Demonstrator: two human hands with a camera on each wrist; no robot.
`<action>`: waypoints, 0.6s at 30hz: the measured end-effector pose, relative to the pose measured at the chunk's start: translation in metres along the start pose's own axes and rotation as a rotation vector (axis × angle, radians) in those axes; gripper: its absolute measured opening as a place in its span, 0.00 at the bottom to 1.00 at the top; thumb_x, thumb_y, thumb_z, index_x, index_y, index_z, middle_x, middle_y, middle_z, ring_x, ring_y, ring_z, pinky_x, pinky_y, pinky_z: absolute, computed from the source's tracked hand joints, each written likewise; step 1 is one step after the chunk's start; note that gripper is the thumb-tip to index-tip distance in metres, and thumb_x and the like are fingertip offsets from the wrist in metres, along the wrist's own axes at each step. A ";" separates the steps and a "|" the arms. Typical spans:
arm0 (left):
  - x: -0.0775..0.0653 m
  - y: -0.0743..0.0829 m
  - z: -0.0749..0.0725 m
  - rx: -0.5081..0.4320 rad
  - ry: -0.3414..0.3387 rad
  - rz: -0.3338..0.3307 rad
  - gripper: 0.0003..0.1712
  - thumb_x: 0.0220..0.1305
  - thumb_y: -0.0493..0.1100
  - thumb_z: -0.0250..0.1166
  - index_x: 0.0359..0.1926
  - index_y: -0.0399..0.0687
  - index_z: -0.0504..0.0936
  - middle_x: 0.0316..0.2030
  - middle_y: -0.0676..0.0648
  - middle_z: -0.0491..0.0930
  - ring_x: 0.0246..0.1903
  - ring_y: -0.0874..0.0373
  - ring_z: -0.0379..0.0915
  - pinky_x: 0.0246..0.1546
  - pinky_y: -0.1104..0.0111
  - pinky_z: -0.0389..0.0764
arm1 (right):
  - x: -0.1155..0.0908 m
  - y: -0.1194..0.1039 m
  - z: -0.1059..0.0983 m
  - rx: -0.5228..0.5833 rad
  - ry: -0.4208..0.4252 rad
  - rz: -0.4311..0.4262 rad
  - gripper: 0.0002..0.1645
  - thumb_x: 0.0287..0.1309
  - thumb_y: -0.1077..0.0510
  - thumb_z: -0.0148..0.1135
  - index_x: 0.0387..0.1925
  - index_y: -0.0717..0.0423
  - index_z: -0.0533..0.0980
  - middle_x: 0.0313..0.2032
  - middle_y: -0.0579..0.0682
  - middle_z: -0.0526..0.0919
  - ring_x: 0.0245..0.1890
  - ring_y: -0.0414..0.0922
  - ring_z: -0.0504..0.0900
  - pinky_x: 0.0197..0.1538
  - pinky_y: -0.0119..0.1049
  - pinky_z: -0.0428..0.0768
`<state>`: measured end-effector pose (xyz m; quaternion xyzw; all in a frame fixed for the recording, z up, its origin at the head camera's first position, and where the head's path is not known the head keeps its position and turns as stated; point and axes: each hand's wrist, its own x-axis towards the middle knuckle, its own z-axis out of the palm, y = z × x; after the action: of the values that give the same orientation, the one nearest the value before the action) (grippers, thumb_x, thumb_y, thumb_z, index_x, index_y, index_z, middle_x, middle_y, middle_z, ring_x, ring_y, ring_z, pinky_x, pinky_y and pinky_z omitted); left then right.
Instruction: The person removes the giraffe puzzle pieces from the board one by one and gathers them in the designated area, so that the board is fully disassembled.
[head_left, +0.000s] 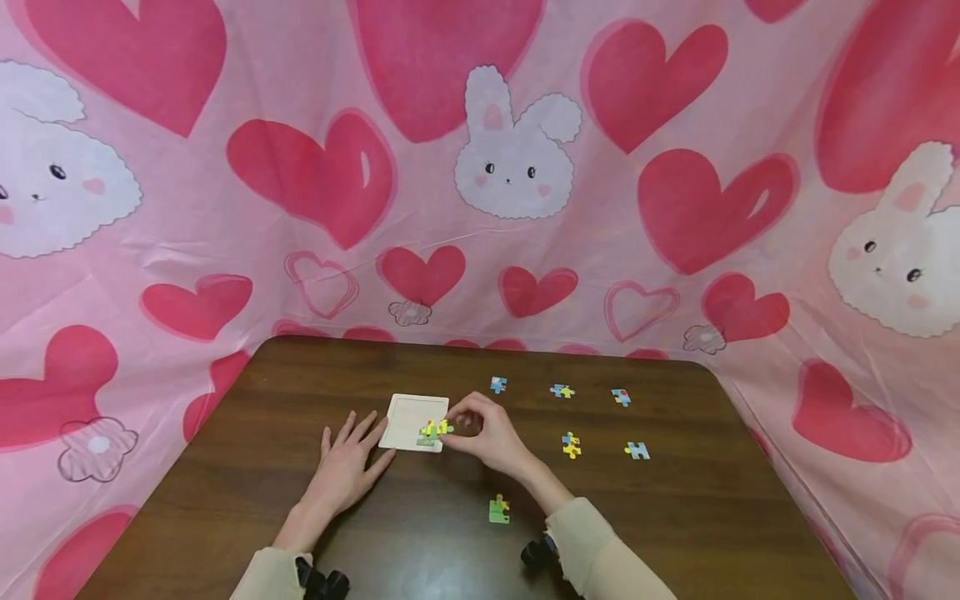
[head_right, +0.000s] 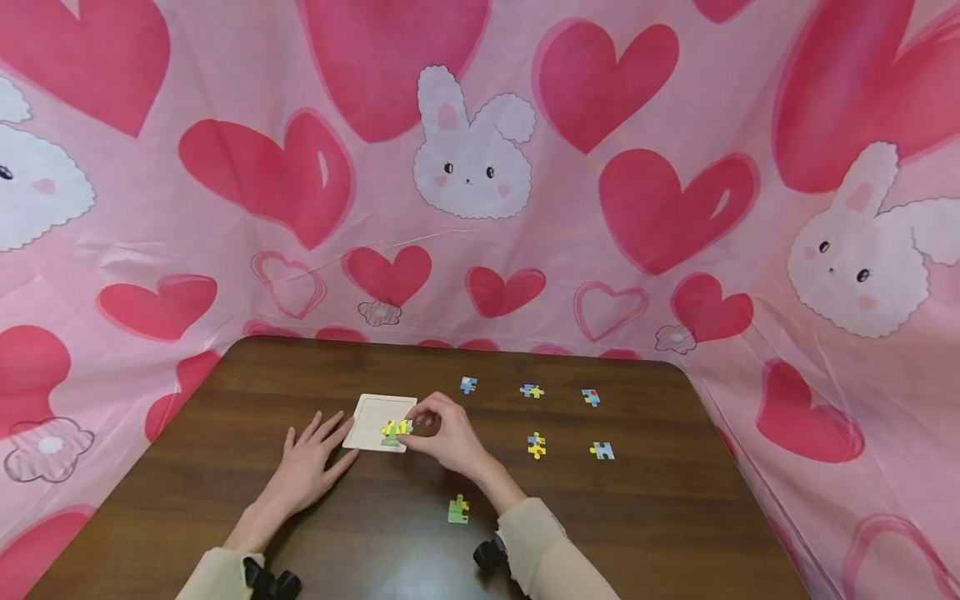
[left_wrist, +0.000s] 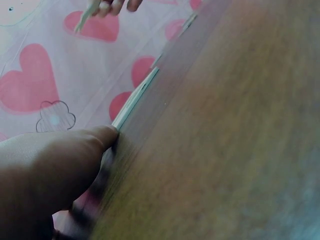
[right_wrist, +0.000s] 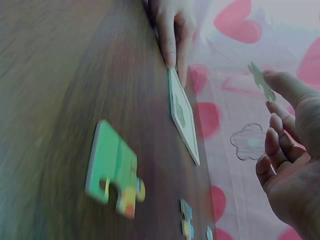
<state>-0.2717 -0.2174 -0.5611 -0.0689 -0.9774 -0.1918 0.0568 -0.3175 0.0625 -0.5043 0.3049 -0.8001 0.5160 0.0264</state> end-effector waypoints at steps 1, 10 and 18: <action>0.000 0.000 0.000 0.000 0.006 0.003 0.38 0.78 0.56 0.68 0.81 0.47 0.73 0.81 0.35 0.69 0.84 0.26 0.54 0.76 0.18 0.48 | -0.003 0.000 -0.003 0.007 0.004 0.004 0.14 0.58 0.61 0.84 0.44 0.58 0.88 0.41 0.61 0.86 0.39 0.49 0.80 0.43 0.29 0.77; -0.001 0.000 0.000 -0.002 0.026 0.019 0.38 0.77 0.55 0.69 0.80 0.47 0.74 0.80 0.35 0.70 0.83 0.25 0.56 0.75 0.17 0.49 | -0.034 0.001 -0.039 0.084 0.020 0.111 0.15 0.61 0.63 0.81 0.47 0.61 0.85 0.32 0.56 0.86 0.29 0.35 0.76 0.35 0.27 0.75; -0.001 0.001 0.000 0.007 0.033 0.026 0.38 0.77 0.56 0.70 0.80 0.46 0.74 0.80 0.35 0.71 0.83 0.25 0.57 0.75 0.17 0.50 | -0.063 0.013 -0.066 0.075 0.059 0.111 0.16 0.59 0.66 0.81 0.47 0.63 0.85 0.28 0.59 0.88 0.27 0.32 0.76 0.33 0.26 0.74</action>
<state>-0.2707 -0.2161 -0.5611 -0.0782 -0.9760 -0.1889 0.0758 -0.2907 0.1505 -0.5065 0.2456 -0.7948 0.5549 0.0100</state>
